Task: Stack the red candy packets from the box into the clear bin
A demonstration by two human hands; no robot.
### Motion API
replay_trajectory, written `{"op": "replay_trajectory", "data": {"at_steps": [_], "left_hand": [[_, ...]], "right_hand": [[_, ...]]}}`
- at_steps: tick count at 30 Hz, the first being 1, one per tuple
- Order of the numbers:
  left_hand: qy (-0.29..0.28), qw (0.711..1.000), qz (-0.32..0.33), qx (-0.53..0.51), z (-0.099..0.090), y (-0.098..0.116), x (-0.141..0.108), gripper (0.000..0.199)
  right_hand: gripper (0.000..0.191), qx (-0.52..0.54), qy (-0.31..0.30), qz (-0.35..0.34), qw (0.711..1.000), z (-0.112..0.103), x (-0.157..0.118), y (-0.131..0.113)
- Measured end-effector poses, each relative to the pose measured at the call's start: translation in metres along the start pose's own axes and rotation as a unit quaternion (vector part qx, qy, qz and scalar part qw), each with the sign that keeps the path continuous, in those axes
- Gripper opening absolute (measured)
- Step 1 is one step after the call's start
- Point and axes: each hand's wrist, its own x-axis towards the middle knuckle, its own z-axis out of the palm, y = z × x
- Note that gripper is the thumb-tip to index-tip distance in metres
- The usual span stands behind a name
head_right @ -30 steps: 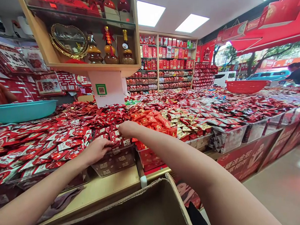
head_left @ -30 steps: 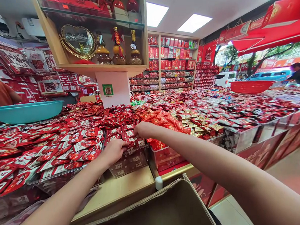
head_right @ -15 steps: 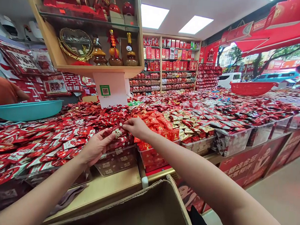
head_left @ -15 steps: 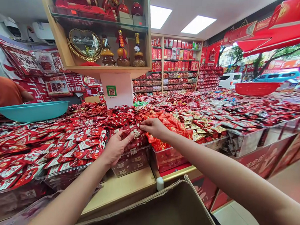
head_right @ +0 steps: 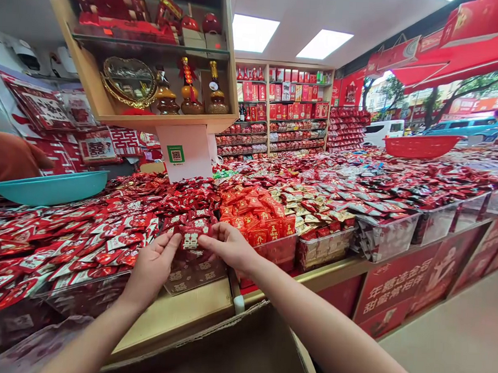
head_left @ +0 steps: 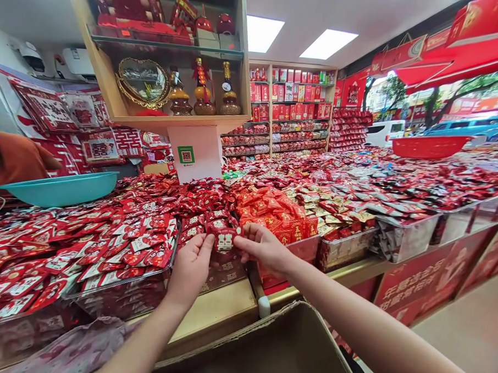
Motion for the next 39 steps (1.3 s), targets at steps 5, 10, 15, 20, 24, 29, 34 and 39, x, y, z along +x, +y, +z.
{"op": "replay_trajectory", "data": {"at_steps": [5, 10, 15, 20, 24, 29, 34, 39], "left_hand": [[0.081, 0.986, 0.042, 0.142, 0.015, -0.004, -0.033, 0.020], [0.117, 0.984, 0.023, 0.132, 0.018, -0.023, -0.049, 0.027], [0.124, 0.991, -0.027, -0.030, 0.020, -0.042, -0.060, 0.026], [0.166, 0.981, -0.064, -0.080, 0.019, -0.045, -0.068, 0.028], [0.185, 0.978, -0.070, -0.072, 0.008, -0.043, -0.074, 0.029], [0.188, 0.975, -0.095, -0.076, -0.002, -0.046, -0.081, 0.028], [0.189, 0.975, -0.097, -0.064, -0.007, -0.050, -0.084, 0.029], [0.193, 0.971, -0.112, -0.086, -0.004, -0.046, -0.089, 0.029]], "right_hand": [[0.038, -0.068, 0.158, -0.083, 0.982, 0.014, -0.012, 0.030], [0.036, -0.140, 0.219, -0.141, 0.955, 0.022, -0.025, 0.048], [0.037, -0.067, 0.182, -0.083, 0.977, 0.027, -0.033, 0.057], [0.022, -0.049, 0.130, -0.093, 0.986, 0.024, -0.043, 0.060], [0.023, -0.259, 0.099, -0.290, 0.916, 0.017, -0.058, 0.059], [0.027, -0.409, 0.014, -0.371, 0.834, 0.015, -0.063, 0.058], [0.030, -0.450, -0.012, -0.387, 0.805, 0.017, -0.063, 0.059], [0.026, -0.494, -0.002, -0.449, 0.745, 0.017, -0.064, 0.058]]}}
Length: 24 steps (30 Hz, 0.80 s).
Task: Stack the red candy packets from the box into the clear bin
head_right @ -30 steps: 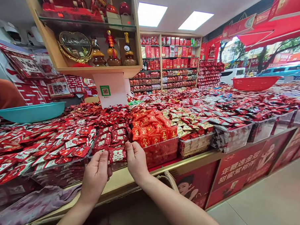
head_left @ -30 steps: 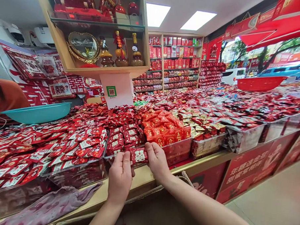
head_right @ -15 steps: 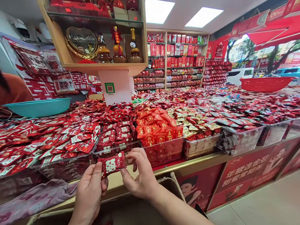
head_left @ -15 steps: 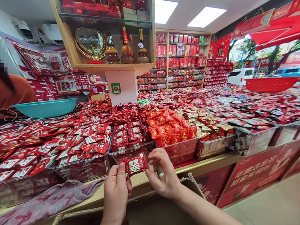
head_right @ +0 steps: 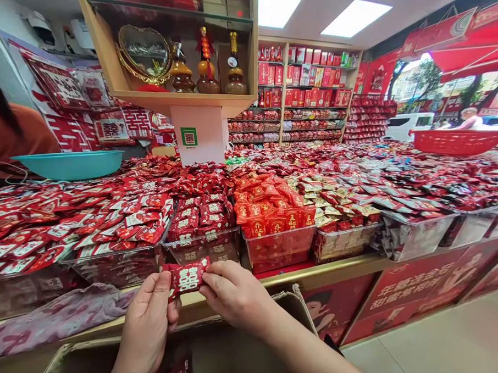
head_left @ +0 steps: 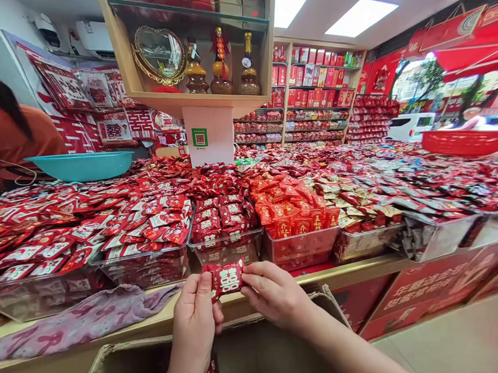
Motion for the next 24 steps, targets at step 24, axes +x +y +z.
{"op": "replay_trajectory", "data": {"at_steps": [24], "left_hand": [[0.015, 0.994, 0.102, 0.025, 0.002, -0.006, -0.010, 0.022]], "right_hand": [[0.028, 0.474, -0.038, 0.486, 0.733, 0.008, 0.012, -0.015]]}}
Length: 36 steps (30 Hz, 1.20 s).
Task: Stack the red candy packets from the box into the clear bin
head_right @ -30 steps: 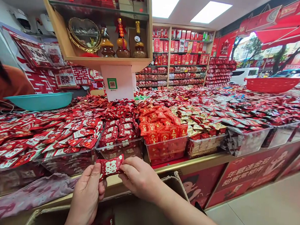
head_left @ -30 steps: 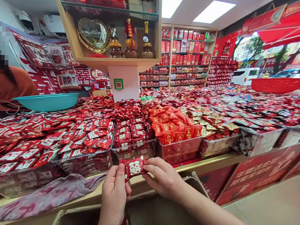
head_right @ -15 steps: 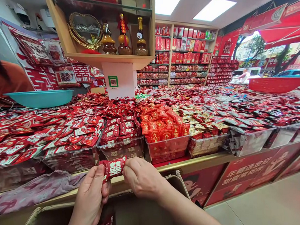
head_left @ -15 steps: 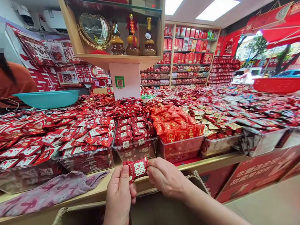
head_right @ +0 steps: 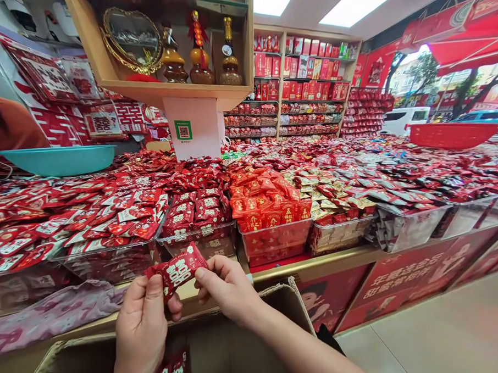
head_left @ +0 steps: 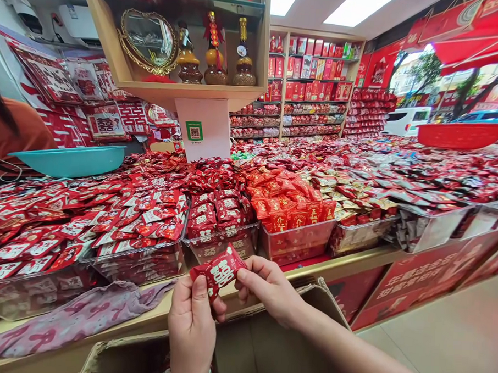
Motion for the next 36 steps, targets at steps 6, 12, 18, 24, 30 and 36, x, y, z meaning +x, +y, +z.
{"op": "replay_trajectory", "data": {"at_steps": [6, 12, 18, 24, 30, 36], "left_hand": [[-0.006, 0.998, -0.049, -0.029, 0.005, -0.001, 0.002, 0.023], [-0.019, 0.997, -0.064, -0.028, 0.000, -0.006, 0.007, 0.024], [-0.126, 0.985, -0.031, 0.114, -0.008, -0.008, 0.009, 0.027], [-0.149, 0.981, -0.023, 0.126, -0.007, 0.001, 0.009, 0.028], [-0.201, 0.970, -0.010, 0.135, -0.013, 0.002, 0.019, 0.023], [-0.232, 0.959, 0.007, 0.161, -0.024, 0.005, 0.036, 0.022]], "right_hand": [[0.020, -0.024, 0.033, -0.043, 0.998, -0.006, -0.004, 0.002], [0.023, 0.046, -0.012, 0.039, 0.998, -0.014, -0.002, 0.002], [0.041, 0.047, -0.022, 0.024, 0.998, -0.020, 0.001, 0.001], [0.034, -0.011, -0.048, 0.051, 0.997, -0.018, -0.001, 0.003], [0.038, -0.008, -0.071, 0.084, 0.994, -0.019, 0.000, 0.003], [0.039, -0.020, -0.110, 0.098, 0.989, -0.016, 0.010, -0.004]]}}
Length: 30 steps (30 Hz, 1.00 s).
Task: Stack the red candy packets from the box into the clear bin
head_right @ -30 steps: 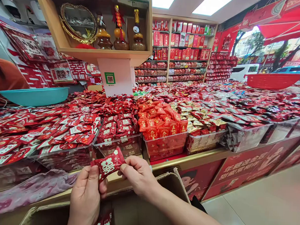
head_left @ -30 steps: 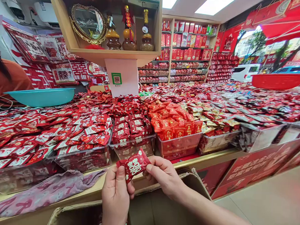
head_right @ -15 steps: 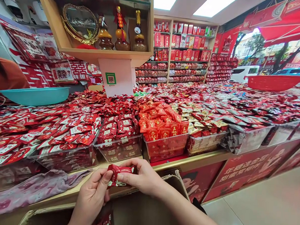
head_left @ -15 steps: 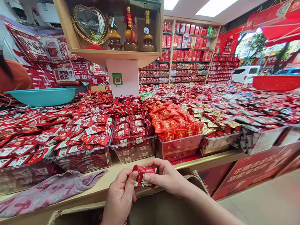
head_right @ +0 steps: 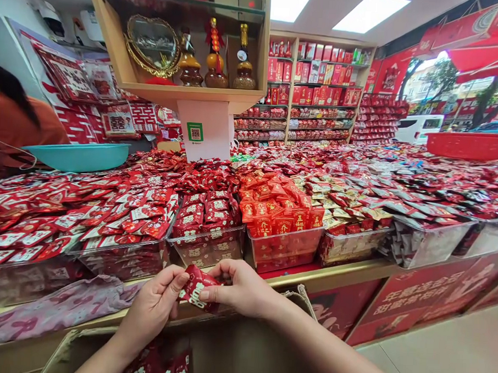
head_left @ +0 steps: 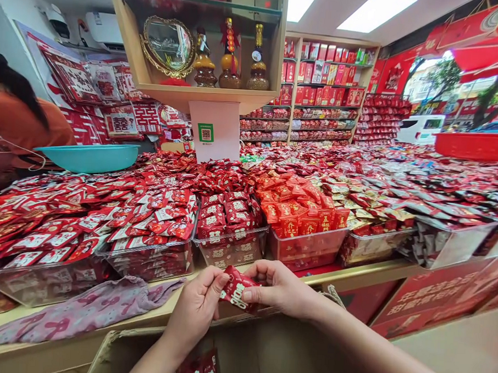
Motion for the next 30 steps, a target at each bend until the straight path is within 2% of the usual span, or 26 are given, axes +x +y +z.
{"op": "replay_trajectory", "data": {"at_steps": [5, 8, 10, 12, 15, 17, 20, 22, 24, 27, 29, 30], "left_hand": [[0.055, 0.998, 0.008, 0.008, -0.012, -0.008, -0.003, 0.025], [0.097, 0.994, -0.021, -0.038, -0.018, -0.016, -0.003, 0.027], [0.125, 0.987, -0.041, -0.089, -0.022, -0.021, -0.001, 0.029], [0.145, 0.979, -0.052, -0.131, -0.027, -0.027, 0.004, 0.030], [0.145, 0.974, -0.076, -0.155, -0.031, -0.036, 0.010, 0.029], [0.128, 0.976, -0.090, -0.150, -0.032, -0.041, 0.011, 0.029], [0.096, 0.983, -0.092, -0.130, -0.032, -0.046, 0.009, 0.030], [0.078, 0.984, -0.093, -0.130, -0.032, -0.047, 0.007, 0.030], [0.081, 0.982, -0.093, -0.146, -0.032, -0.045, 0.005, 0.032], [0.145, 0.964, -0.063, -0.211, -0.033, -0.039, 0.002, 0.047], [0.178, 0.953, -0.039, -0.242, -0.033, -0.036, 0.000, 0.060], [0.190, 0.952, -0.041, -0.237, -0.032, -0.035, -0.002, 0.061]], "right_hand": [[0.040, -0.049, 0.008, -0.015, 0.999, 0.010, 0.015, -0.001], [0.040, -0.029, 0.010, -0.006, 1.000, 0.017, 0.027, -0.006], [0.038, -0.041, 0.012, -0.029, 0.999, 0.017, 0.039, -0.017], [0.033, -0.070, 0.034, -0.082, 0.994, 0.010, 0.058, -0.034], [0.023, -0.134, 0.109, -0.141, 0.975, -0.012, 0.101, -0.061], [0.017, -0.195, 0.155, -0.123, 0.960, -0.029, 0.135, -0.073], [0.014, -0.258, 0.172, -0.079, 0.947, -0.044, 0.177, -0.079], [0.016, -0.274, 0.156, -0.065, 0.947, -0.044, 0.190, -0.080], [0.016, -0.267, 0.114, -0.078, 0.954, -0.034, 0.187, -0.082], [0.018, -0.239, -0.014, -0.108, 0.965, -0.009, 0.156, -0.083], [0.022, -0.236, -0.107, -0.094, 0.961, 0.010, 0.127, -0.073], [0.025, -0.235, -0.134, -0.080, 0.960, 0.020, 0.113, -0.064]]}}
